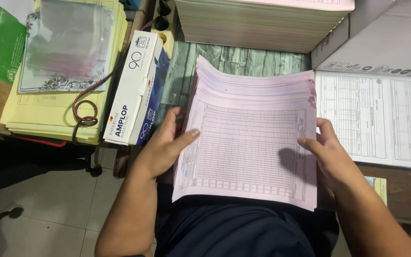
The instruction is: Inspecting and flipping through a stack of printed forms to check for quality or order
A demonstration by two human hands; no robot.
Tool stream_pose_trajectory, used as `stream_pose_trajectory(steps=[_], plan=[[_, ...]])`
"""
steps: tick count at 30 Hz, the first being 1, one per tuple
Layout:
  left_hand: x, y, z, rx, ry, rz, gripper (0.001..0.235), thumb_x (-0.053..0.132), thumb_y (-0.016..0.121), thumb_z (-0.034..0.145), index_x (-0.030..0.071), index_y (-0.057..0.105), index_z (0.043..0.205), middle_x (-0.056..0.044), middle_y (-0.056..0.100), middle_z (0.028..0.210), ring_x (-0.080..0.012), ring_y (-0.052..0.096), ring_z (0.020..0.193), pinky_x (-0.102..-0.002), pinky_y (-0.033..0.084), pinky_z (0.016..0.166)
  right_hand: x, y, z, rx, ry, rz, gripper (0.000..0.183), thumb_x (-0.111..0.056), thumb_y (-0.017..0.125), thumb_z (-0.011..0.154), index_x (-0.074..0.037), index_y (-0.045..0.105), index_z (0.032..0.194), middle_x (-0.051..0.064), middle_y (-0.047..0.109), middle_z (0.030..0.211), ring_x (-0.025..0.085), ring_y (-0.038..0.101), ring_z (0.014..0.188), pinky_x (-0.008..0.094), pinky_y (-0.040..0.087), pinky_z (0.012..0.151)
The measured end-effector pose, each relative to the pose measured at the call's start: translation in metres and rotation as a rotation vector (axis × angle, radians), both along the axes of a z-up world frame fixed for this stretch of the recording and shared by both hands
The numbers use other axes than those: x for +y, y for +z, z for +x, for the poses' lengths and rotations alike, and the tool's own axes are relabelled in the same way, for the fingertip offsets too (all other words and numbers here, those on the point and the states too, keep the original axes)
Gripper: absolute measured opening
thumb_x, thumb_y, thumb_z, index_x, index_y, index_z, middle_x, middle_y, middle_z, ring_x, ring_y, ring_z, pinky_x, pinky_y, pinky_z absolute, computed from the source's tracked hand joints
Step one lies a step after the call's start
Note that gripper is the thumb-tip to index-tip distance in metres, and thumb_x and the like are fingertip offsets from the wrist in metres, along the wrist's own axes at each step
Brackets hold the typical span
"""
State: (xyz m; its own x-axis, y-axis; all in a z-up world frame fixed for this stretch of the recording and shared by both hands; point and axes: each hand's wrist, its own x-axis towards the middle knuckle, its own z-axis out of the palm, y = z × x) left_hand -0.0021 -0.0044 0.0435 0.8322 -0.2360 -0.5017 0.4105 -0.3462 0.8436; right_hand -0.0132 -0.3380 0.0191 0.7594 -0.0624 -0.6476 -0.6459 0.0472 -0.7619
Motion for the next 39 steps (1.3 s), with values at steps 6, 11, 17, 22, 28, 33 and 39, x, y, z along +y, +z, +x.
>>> stream_pose_trajectory(steps=[6, 11, 17, 22, 28, 33, 39], plan=[[-0.012, 0.003, 0.006, -0.222, 0.070, 0.287, 0.052, 0.028, 0.054, 0.094, 0.010, 0.046, 0.143, -0.009, 0.064, 0.142, -0.0289, 0.061, 0.130, -0.043, 0.045, 0.108, -0.009, -0.010, 0.007, -0.224, 0.038, -0.096, 0.041, -0.010, 0.060, 0.097, -0.012, 0.036, 0.130, 0.014, 0.063, 0.116, 0.021, 0.059, 0.098, 0.032, 0.049, 0.081], [-0.015, 0.002, -0.010, -0.708, 0.180, 0.170, 0.043, 0.025, 0.059, 0.099, 0.003, 0.055, 0.137, -0.015, 0.074, 0.117, -0.0286, 0.073, 0.108, -0.037, 0.056, 0.089, -0.012, 0.011, -0.003, -0.813, 0.118, -0.274, 0.047, 0.002, 0.051, 0.097, -0.006, 0.034, 0.140, 0.011, 0.049, 0.122, 0.020, 0.048, 0.108, 0.033, 0.042, 0.094], [-0.017, -0.012, -0.013, -1.080, 0.198, 0.016, 0.045, 0.017, 0.060, 0.102, -0.001, 0.045, 0.141, -0.020, 0.056, 0.135, -0.0342, 0.057, 0.130, -0.042, 0.047, 0.116, -0.013, 0.001, -0.002, -1.208, 0.006, -0.375, 0.061, -0.008, 0.059, 0.102, -0.003, 0.027, 0.154, 0.025, 0.041, 0.149, 0.037, 0.043, 0.141, 0.049, 0.037, 0.125], [-0.021, -0.032, 0.003, -1.052, 0.341, -0.242, 0.054, 0.037, 0.064, 0.094, 0.005, 0.045, 0.132, -0.017, 0.055, 0.128, -0.0292, 0.059, 0.117, -0.040, 0.053, 0.100, -0.016, -0.028, 0.010, -1.104, -0.078, -0.375, 0.050, -0.035, 0.065, 0.098, -0.004, 0.042, 0.129, 0.013, 0.049, 0.121, 0.022, 0.052, 0.110, 0.034, 0.045, 0.096], [-0.027, -0.040, 0.008, -1.171, 0.438, -0.140, 0.045, 0.038, 0.063, 0.100, -0.001, 0.059, 0.121, -0.014, 0.068, 0.110, -0.0288, 0.070, 0.105, -0.039, 0.061, 0.095, -0.013, -0.033, 0.010, -1.104, -0.047, -0.474, 0.015, -0.011, 0.057, 0.106, 0.001, 0.062, 0.112, 0.011, 0.062, 0.107, 0.026, 0.062, 0.106, 0.039, 0.053, 0.095], [-0.023, -0.025, 0.000, -1.200, 0.429, -0.114, 0.045, 0.039, 0.060, 0.101, -0.002, 0.056, 0.119, -0.014, 0.067, 0.104, -0.0266, 0.070, 0.095, -0.035, 0.063, 0.081, -0.017, -0.018, 0.002, -1.079, -0.106, -0.523, 0.006, 0.000, 0.056, 0.100, -0.003, 0.056, 0.095, 0.007, 0.055, 0.093, 0.022, 0.056, 0.092, 0.035, 0.049, 0.081], [-0.006, -0.043, 0.010, -0.966, 0.202, -0.081, 0.068, 0.064, 0.059, 0.091, 0.001, 0.067, 0.113, -0.013, 0.071, 0.105, -0.0274, 0.072, 0.100, -0.035, 0.062, 0.086, -0.020, -0.024, 0.014, -0.736, -0.090, -0.552, 0.023, -0.004, 0.048, 0.087, -0.005, 0.058, 0.108, 0.007, 0.059, 0.102, 0.022, 0.055, 0.099, 0.039, 0.050, 0.084]])
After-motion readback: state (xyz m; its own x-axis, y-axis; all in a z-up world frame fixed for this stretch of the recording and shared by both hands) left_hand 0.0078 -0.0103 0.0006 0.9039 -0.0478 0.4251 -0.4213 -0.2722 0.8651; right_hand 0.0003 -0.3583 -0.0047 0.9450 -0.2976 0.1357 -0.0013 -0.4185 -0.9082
